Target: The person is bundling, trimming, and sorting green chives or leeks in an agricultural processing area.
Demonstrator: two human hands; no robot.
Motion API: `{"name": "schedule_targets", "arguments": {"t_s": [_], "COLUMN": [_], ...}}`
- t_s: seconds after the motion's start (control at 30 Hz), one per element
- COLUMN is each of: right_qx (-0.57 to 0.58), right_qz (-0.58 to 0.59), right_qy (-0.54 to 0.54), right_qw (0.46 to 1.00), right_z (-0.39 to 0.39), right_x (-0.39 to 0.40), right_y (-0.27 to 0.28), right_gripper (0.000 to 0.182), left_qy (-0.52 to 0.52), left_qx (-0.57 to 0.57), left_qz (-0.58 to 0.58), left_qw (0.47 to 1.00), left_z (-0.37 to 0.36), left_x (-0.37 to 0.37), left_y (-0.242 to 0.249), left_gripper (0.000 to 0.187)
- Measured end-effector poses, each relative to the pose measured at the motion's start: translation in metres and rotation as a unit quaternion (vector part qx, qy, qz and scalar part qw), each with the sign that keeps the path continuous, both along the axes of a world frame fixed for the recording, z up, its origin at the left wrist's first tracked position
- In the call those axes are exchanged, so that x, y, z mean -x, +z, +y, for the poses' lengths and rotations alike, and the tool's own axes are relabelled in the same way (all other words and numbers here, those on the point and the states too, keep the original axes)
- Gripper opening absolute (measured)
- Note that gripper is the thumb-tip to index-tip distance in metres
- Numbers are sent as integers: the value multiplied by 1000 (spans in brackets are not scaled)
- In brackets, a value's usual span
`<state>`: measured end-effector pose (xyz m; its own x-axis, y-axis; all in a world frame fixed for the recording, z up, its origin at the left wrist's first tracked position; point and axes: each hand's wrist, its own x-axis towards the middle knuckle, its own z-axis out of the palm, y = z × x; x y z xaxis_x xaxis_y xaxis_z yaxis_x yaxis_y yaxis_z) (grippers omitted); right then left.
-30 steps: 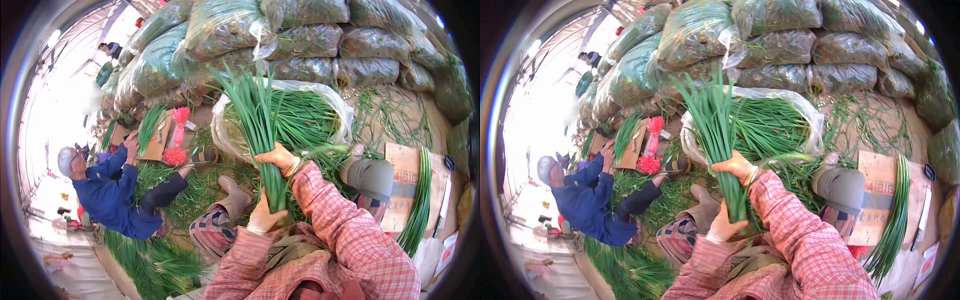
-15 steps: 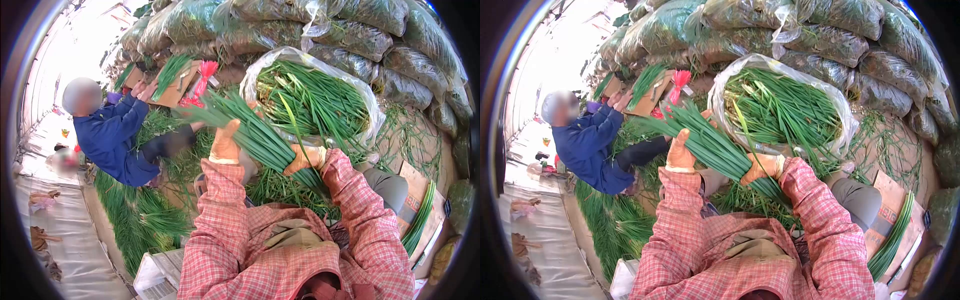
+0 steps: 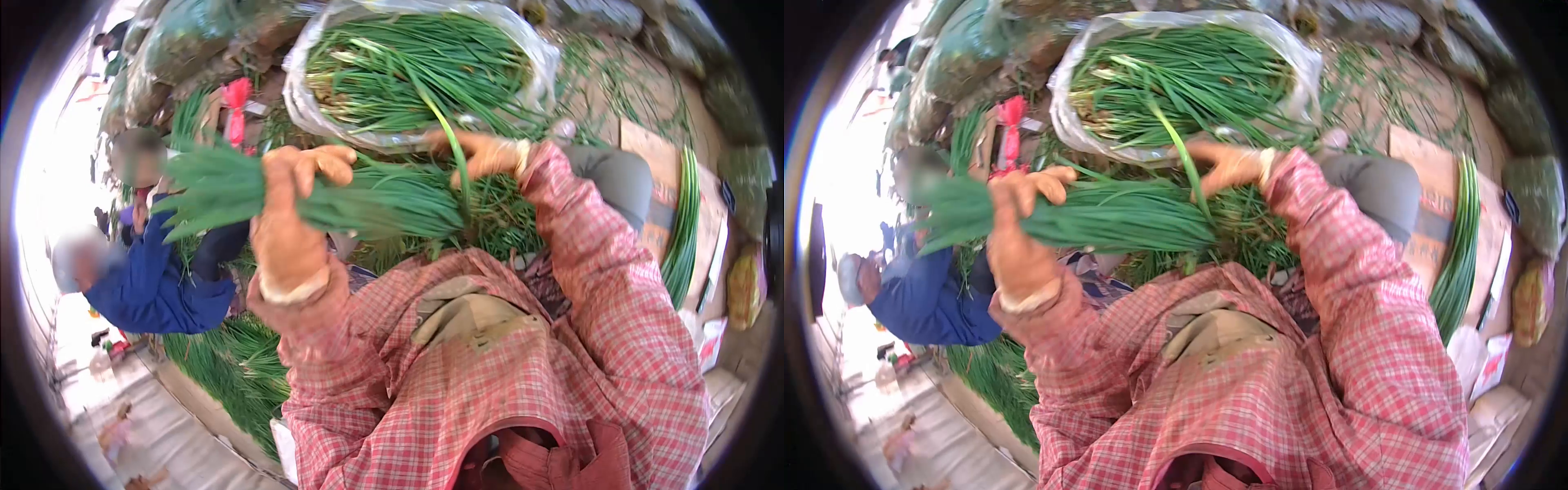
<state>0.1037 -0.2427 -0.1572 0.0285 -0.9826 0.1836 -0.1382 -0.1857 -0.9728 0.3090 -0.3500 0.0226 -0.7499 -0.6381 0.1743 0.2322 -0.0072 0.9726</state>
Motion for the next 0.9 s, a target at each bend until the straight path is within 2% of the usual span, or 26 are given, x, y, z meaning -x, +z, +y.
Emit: {"name": "schedule_targets", "arguments": {"t_s": [0.03,0.07,0.1,0.13,0.17,0.2,0.23,0.3,0.33,0.37,0.4,0.43,0.47,0.5,0.53,0.57,0.6,0.67,0.73,0.8,0.87,0.9], "right_qx": [-95,-186,-284,-374,-265,-146,-16,101,111,127,158,179,293,252,203,200,194,156,45,-55,-120,-91], "right_qz": [51,102,195,281,172,62,-47,-159,-224,-314,-319,-277,-149,-173,-93,22,136,172,312,314,198,189], "right_qy": [-123,-238,-323,-396,-437,-465,-483,-374,-258,-164,-94,-78,-130,-74,-50,-50,-48,-58,31,116,84,69], "right_qw": [986,948,882,790,842,871,874,908,933,926,930,941,935,949,973,978,970,971,948,941,969,975], "right_z": [19,37,51,57,59,58,50,28,22,5,-12,-35,-51,-50,-47,-50,-55,-50,-30,-11,-5,-2], "right_x": [20,41,60,66,61,48,40,-2,-23,-43,-63,-86,-106,-120,-133,-146,-160,-171,-172,-169,-174,-177], "right_y": [-22,-39,-49,-47,-48,-26,4,87,126,148,161,168,165,168,164,149,128,82,41,5,-16,-34], "right_gripper": [58,53,48,43,42,40,38,39,43,49,60,73,86,95,98,97,96,96,95,83,66,59], "left_qy": [-90,-55,-17,22,49,28,28,33,36,52,70,87,103,119,135,152,168,220,243,238,209,141], "left_qx": [29,60,95,131,310,325,370,285,314,326,347,349,348,345,339,331,276,162,112,71,37,33], "left_qz": [70,5,-59,-123,-270,-265,-217,-233,-206,-203,-187,-149,-114,-80,-46,-14,18,89,114,131,134,101], "left_qw": [993,997,994,984,910,907,903,929,926,922,917,921,925,928,930,931,946,958,957,960,968,984], "left_z": [-3,-4,-5,-8,-20,-27,-24,5,5,12,12,9,6,2,-3,-6,-9,-14,-24,-33,-38,-47], "left_x": [-3,-2,-1,-2,-3,-8,-8,-12,-10,-13,-8,-7,-14,-23,-34,-45,-56,-81,-128,-167,-197,-216], "left_y": [0,-2,-5,-8,-24,-44,-40,-4,2,10,19,30,40,50,58,63,67,71,70,69,67,64], "left_gripper": [41,40,39,38,46,45,44,42,42,41,41,36,33,32,32,35,38,39,36,34,35,36]}}
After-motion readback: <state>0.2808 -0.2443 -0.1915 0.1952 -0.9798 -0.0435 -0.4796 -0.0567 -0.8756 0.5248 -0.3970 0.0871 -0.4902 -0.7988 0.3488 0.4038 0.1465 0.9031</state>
